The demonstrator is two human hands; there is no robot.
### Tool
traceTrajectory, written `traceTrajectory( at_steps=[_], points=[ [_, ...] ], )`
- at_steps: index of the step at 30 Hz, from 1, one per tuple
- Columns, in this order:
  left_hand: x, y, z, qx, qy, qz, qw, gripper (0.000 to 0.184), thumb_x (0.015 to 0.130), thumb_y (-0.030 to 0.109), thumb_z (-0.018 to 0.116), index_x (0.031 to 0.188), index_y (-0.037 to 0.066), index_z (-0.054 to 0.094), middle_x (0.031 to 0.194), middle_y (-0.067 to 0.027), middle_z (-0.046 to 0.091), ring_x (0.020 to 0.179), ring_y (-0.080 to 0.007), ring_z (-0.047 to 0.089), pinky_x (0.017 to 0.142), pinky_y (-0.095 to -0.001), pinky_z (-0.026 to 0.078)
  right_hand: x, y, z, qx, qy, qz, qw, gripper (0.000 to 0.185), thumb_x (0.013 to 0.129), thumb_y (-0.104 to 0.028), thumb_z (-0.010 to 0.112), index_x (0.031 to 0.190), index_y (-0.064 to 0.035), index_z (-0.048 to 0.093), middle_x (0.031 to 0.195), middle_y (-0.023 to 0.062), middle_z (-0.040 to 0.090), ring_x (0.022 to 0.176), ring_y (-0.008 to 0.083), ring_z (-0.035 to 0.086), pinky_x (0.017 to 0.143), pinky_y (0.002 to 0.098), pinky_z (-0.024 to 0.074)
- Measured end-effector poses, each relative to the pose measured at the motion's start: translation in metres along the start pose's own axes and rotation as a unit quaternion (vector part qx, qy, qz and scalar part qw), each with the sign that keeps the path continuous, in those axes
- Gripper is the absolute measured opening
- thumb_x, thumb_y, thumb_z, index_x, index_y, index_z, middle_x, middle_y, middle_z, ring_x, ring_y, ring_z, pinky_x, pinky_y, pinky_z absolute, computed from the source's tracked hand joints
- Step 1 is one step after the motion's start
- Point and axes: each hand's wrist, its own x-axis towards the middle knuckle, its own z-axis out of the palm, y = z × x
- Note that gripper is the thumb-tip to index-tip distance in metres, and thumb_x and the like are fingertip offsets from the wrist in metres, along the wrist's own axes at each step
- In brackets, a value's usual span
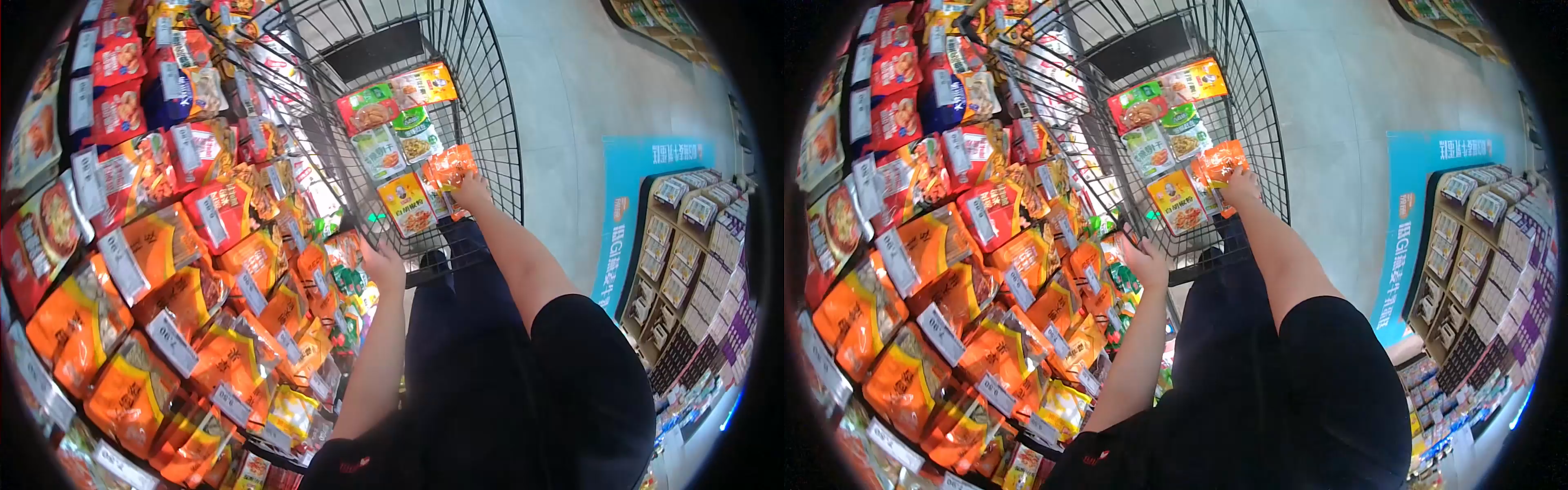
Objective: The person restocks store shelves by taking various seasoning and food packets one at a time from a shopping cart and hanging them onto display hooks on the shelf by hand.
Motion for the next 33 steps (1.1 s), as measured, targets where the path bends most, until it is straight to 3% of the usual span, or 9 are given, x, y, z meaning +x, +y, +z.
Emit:
traceTrajectory(
  at_steps=[6,13,17,20,22,24,28,31,33],
  points=[
    [0.006,-0.037,0.007,0.065,0.002,0.068,0.996,0.049,0.092,0.003,0.05,0.137,-0.007,0.035,0.122,-0.0194,0.057,0.104,-0.029,0.062,0.088,-0.0342,0.051,0.005,-0.004,0.017,-0.017,-0.013,0.056,0.998,0.113,0.071,-0.052,0.076,0.15,-0.006,0.01,0.148,0.019,0.029,0.139,0.0353,0.024,0.108,0.0551,0.0275],
    [0.012,-0.035,0.008,0.054,-0.005,0.064,0.997,0.051,0.092,0.004,0.05,0.138,-0.007,0.032,0.117,-0.0199,0.06,0.102,-0.0257,0.063,0.085,-0.0338,0.052,-0.011,-0.018,-0.001,0.011,0.017,0.061,0.998,0.108,0.072,-0.043,0.078,0.149,-0.0068,0.012,0.144,0.0181,0.034,0.135,0.0352,0.03,0.105,0.0554,0.0309],
    [0.012,-0.022,0.005,0.053,0.01,0.072,0.996,0.048,0.089,-0.001,0.05,0.135,-0.004,0.039,0.11,-0.0182,0.06,0.098,-0.0262,0.063,0.083,-0.0334,0.052,-0.023,-0.015,0.004,-0.012,0.073,0.035,0.997,0.078,0.076,-0.032,0.076,0.138,-0.0071,0.037,0.13,0.015,0.049,0.124,0.0309,0.044,0.1,0.0545,0.0355],
    [0.011,-0.015,0.002,-0.023,-0.005,0.028,0.999,0.05,0.09,0.009,0.053,0.137,0.001,0.037,0.112,-0.0189,0.064,0.103,-0.0357,0.06,0.088,-0.0446,0.043,-0.021,0.003,0.018,0.071,0.076,-0.068,0.992,0.05,0.079,-0.025,0.073,0.122,-0.0045,0.056,0.115,0.014,0.06,0.111,0.0308,0.055,0.094,0.0519,0.0425],
    [0.012,-0.022,0.001,0.052,-0.041,-0.028,0.997,0.052,0.091,0.012,0.053,0.139,0.003,0.036,0.113,-0.0193,0.062,0.108,-0.0363,0.058,0.091,-0.0456,0.042,-0.04,-0.002,0.004,0.158,0.092,-0.15,0.972,0.036,0.081,-0.02,0.07,0.111,-0.0032,0.064,0.109,0.0139,0.063,0.103,0.032,0.061,0.09,0.0515,0.0469],
    [0.017,-0.037,0.006,0.04,-0.028,0.0,0.999,0.053,0.091,0.015,0.055,0.139,0.004,0.037,0.118,-0.0204,0.059,0.11,-0.0369,0.056,0.093,-0.0465,0.041,-0.09,-0.024,-0.041,0.447,-0.021,-0.06,0.892,0.023,0.083,-0.011,0.067,0.104,-0.0008,0.066,0.093,0.0121,0.067,0.088,0.0243,0.066,0.08,0.0403,0.0525],
    [0.011,-0.016,-0.029,0.051,0.031,0.092,0.994,0.058,0.088,0.024,0.062,0.136,0.0,0.039,0.132,-0.0235,0.045,0.116,-0.0381,0.05,0.099,-0.048,0.038,-0.111,-0.03,-0.069,0.473,0.026,-0.221,0.852,0.022,0.086,-0.007,0.064,0.107,-0.0005,0.065,0.098,0.0101,0.068,0.087,0.0145,0.066,0.077,0.0299,0.0522],
    [0.011,0.0,-0.072,0.063,0.1,0.159,0.98,0.055,0.092,0.027,0.061,0.133,-0.004,0.042,0.128,-0.021,0.05,0.112,-0.0331,0.053,0.098,-0.0436,0.041,-0.183,-0.053,-0.136,0.626,-0.088,-0.233,0.739,0.022,0.088,-0.005,0.063,0.11,0.0002,0.065,0.1,0.0077,0.069,0.089,0.0129,0.065,0.079,0.0281,0.0506],
    [0.003,0.051,-0.119,-0.382,-0.094,-0.029,0.919,0.046,0.098,0.035,0.052,0.129,0.0,0.047,0.123,-0.015,0.055,0.101,-0.0251,0.058,0.089,-0.0341,0.045,-0.244,-0.072,-0.18,0.637,-0.164,-0.302,0.69,0.022,0.089,-0.004,0.061,0.11,0.0016,0.064,0.102,0.0043,0.069,0.089,0.0125,0.064,0.081,0.0266,0.0494]
  ],
)
